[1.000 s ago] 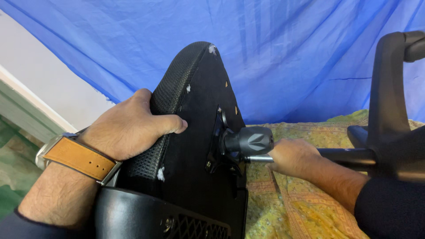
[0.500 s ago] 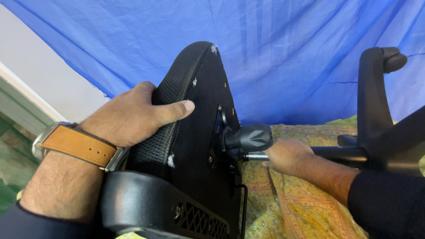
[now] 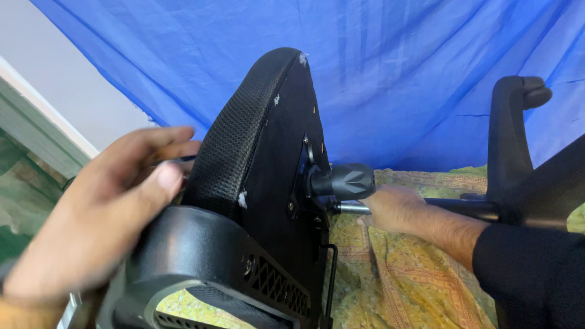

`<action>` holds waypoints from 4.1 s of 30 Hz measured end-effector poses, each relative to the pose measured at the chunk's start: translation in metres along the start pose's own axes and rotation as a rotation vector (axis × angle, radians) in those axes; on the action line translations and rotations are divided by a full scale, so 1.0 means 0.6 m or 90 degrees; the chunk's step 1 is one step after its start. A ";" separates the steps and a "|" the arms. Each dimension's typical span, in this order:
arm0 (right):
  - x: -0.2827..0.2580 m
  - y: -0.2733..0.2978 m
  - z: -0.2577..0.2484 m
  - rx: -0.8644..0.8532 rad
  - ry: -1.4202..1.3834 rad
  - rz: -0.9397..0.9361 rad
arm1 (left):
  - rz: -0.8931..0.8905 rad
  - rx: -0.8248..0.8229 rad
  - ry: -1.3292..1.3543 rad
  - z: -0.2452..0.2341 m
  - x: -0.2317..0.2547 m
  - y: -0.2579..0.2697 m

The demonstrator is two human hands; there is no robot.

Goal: The person attaches a black plastic frame to the back of an office chair seat using a screwdriver. They align the frame with the seat, insert screws, and tighten them to secure the components together.

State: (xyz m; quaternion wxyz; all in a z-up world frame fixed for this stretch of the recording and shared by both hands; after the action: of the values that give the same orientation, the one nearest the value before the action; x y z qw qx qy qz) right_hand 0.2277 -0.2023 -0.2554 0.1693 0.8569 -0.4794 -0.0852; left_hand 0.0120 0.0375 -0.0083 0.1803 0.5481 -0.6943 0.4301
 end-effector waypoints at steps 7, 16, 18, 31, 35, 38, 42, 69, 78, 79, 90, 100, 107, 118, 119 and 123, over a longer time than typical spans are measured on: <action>-0.018 -0.020 -0.022 0.028 -0.109 -0.159 | 0.281 0.431 -0.567 0.113 -0.042 0.280; -0.033 -0.030 -0.007 -0.033 -0.153 -0.144 | -0.213 0.481 -0.035 0.307 -0.315 0.351; -0.049 -0.020 -0.024 0.057 -0.099 -0.206 | -0.132 0.444 0.061 0.289 -0.300 0.327; -0.035 0.004 -0.029 0.099 -0.046 -0.085 | -0.148 0.387 0.334 0.268 -0.230 0.236; -0.038 0.006 -0.031 0.110 -0.029 -0.091 | -0.156 0.405 0.328 0.271 -0.234 0.238; -0.037 0.006 -0.031 0.113 -0.010 -0.076 | -0.124 0.416 0.334 0.269 -0.235 0.236; -0.035 0.007 -0.027 0.084 -0.016 -0.050 | -0.131 0.402 0.319 0.275 -0.257 0.242; 0.050 -0.054 0.071 -0.344 -0.285 -0.045 | 0.117 0.533 -0.405 -0.028 0.016 0.245; 0.047 -0.063 0.061 -0.253 -0.248 -0.095 | -0.247 0.241 0.069 -0.018 -0.121 0.124; 0.049 -0.064 0.062 -0.256 -0.259 -0.093 | -0.235 0.250 0.117 -0.016 -0.131 0.128; 0.052 -0.066 0.069 -0.273 -0.271 -0.060 | -0.141 0.267 0.235 -0.008 -0.147 0.132; 0.049 -0.052 0.055 -0.210 -0.213 -0.063 | -0.137 0.292 0.238 -0.012 -0.129 0.130; 0.065 -0.004 -0.014 -0.122 -0.329 -0.051 | -0.095 0.331 0.239 -0.022 -0.047 0.165; 0.140 0.048 -0.256 0.186 -0.323 -0.112 | 0.345 0.280 -0.304 -0.006 -0.036 0.244; 0.147 0.051 -0.270 0.194 -0.265 -0.105 | 0.311 0.377 -0.377 0.007 -0.064 0.273; 0.156 0.066 -0.278 0.218 -0.262 -0.046 | -0.100 0.618 0.335 0.138 -0.382 0.295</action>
State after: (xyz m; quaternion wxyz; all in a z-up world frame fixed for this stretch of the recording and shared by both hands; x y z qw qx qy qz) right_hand 0.2970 -0.2662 -0.0841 -0.0823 0.8544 -0.4801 -0.1811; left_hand -0.0550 0.1154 -0.2912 0.1060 0.4924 -0.3049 0.8083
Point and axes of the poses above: each hand's wrist, its own y-axis away from the middle knuckle, its own z-axis out of the palm, x = y × z, the point moved 10 cm from there along -y, towards the middle knuckle, and after that the axes turned 4 degrees about -x, right-handed, at the moved point
